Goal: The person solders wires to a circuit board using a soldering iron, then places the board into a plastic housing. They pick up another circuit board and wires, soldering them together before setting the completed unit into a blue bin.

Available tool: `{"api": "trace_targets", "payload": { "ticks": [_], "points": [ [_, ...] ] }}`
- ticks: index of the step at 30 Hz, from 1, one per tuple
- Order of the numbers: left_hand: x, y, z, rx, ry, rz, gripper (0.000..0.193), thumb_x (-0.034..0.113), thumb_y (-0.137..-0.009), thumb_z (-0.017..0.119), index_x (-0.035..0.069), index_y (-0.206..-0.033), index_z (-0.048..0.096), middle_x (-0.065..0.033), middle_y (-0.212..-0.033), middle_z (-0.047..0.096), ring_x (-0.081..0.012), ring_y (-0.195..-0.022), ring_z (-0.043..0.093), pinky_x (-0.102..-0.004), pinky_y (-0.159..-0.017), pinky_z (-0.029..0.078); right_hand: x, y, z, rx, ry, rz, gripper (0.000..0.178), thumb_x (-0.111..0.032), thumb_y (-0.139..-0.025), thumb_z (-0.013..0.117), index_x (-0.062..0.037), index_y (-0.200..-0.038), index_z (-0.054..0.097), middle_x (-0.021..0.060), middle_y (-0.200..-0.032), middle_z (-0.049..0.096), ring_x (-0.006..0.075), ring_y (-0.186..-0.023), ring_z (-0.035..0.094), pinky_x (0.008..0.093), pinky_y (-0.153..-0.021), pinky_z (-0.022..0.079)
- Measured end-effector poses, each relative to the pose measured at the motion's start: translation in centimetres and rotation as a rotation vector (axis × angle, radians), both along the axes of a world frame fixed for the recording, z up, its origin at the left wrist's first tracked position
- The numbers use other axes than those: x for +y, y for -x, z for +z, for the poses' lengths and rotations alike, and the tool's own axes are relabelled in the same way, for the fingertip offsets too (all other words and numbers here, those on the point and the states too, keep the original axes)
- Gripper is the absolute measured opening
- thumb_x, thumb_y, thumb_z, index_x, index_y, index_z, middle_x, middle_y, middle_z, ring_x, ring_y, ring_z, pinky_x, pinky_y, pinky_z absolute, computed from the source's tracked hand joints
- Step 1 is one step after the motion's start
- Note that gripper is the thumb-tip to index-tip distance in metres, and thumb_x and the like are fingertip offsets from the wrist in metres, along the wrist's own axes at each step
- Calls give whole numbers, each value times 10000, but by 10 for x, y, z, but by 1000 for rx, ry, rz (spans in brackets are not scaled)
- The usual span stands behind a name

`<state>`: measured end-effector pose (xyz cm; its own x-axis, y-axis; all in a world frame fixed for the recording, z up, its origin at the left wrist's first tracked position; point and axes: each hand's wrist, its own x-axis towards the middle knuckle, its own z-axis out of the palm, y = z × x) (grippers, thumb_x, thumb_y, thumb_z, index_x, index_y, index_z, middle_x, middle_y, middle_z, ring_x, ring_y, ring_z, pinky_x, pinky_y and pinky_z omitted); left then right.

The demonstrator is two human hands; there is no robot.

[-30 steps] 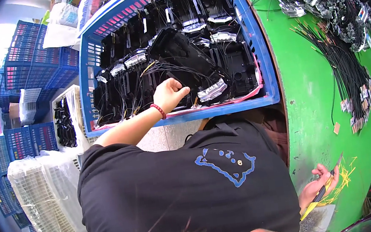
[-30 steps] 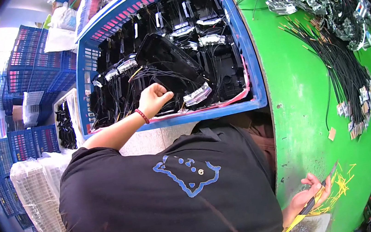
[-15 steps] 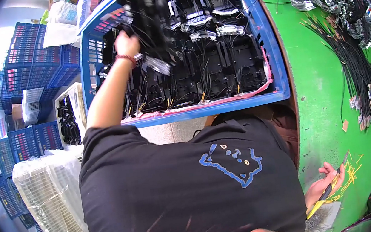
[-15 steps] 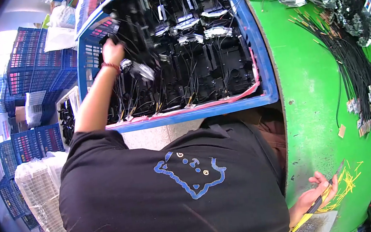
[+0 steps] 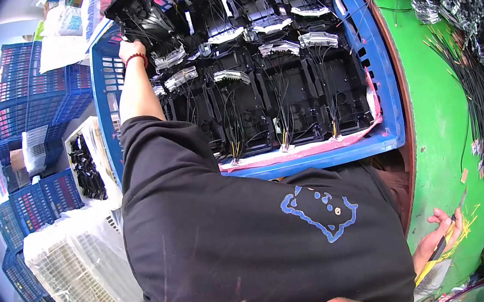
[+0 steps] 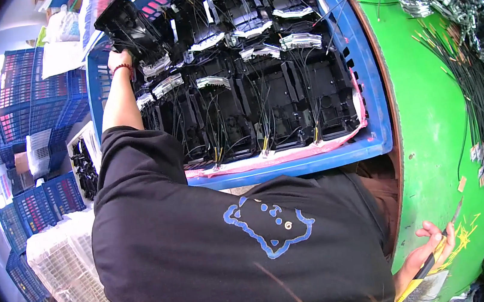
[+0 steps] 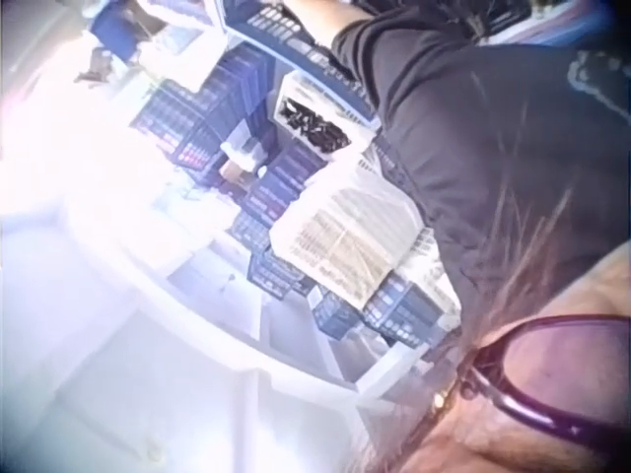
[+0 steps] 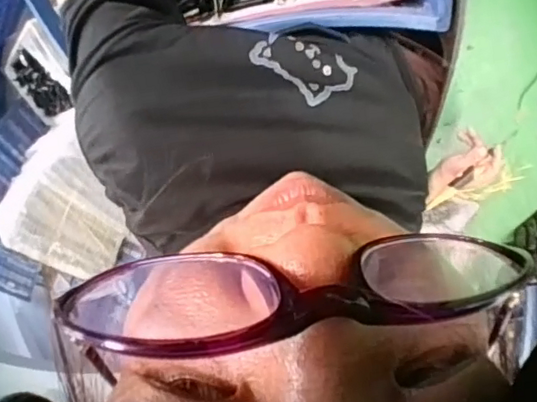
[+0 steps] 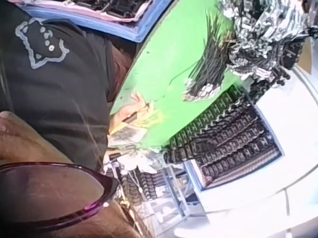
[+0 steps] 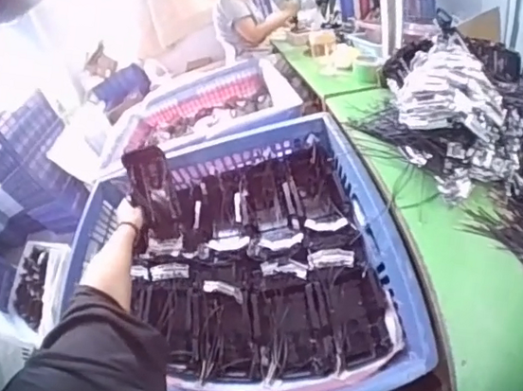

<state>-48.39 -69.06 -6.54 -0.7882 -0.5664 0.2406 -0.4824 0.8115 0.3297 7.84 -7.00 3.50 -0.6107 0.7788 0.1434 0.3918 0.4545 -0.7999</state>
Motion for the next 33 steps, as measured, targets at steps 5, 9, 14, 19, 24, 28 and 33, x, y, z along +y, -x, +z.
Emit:
{"api": "trace_targets", "payload": {
  "ticks": [5,9,14,19,24,28,33],
  "points": [
    [-8,13,-10,-219,138,-89,432,255,-794,663,1,-1135,587,-235,-1160,616,-365,-1107,591,-417,-949,477,-8,19,3,-47,1,49,396,-236,-1005,427,26,-1301,408,151,-907,636,181,-709,547,309,-721,444],
    [12,17,-29,-562,115,-145,548,275,-798,666,-33,-1231,528,-244,-1232,577,-340,-1168,562,-401,-986,462,-13,24,7,-61,50,12,361,-176,-996,419,27,-1295,427,141,-923,634,166,-736,532,300,-739,437],
    [21,17,-67,-372,-38,-130,488,165,-882,478,1,-1336,408,-279,-1296,513,-384,-1199,525,-430,-1008,430,-1,14,-2,-90,69,-12,373,-188,-997,430,14,-1311,422,129,-922,629,154,-743,529,295,-757,431],
    [-18,52,-103,-998,-184,201,484,169,-878,498,74,-1350,454,-194,-1356,493,-316,-1292,454,-449,-1056,383,8,16,-2,-11,146,42,345,-167,-980,483,20,-1269,449,132,-855,644,161,-655,546,282,-666,450],
    [101,31,-90,-225,313,-76,679,512,-910,419,-28,-1321,435,-253,-1320,471,-407,-1254,438,-549,-1031,362,-15,3,-11,120,149,-104,310,-166,-936,565,5,-1188,506,146,-792,663,157,-591,593,268,-585,491],
    [75,29,-116,-232,-202,-530,763,529,-912,432,-19,-1421,276,-313,-1394,397,-433,-1288,405,-429,-1052,331,2,6,-18,233,176,18,256,-67,-916,567,-1,-1161,527,136,-765,666,149,-597,625,258,-546,511],
    [96,77,-80,-127,-17,-315,774,530,-820,630,-103,-1246,497,-244,-1219,581,-372,-1135,550,-432,-1001,405,18,-12,-12,292,69,6,229,-20,-916,555,15,-1142,556,81,-725,610,186,-710,680,268,-558,541]
  ]
}}
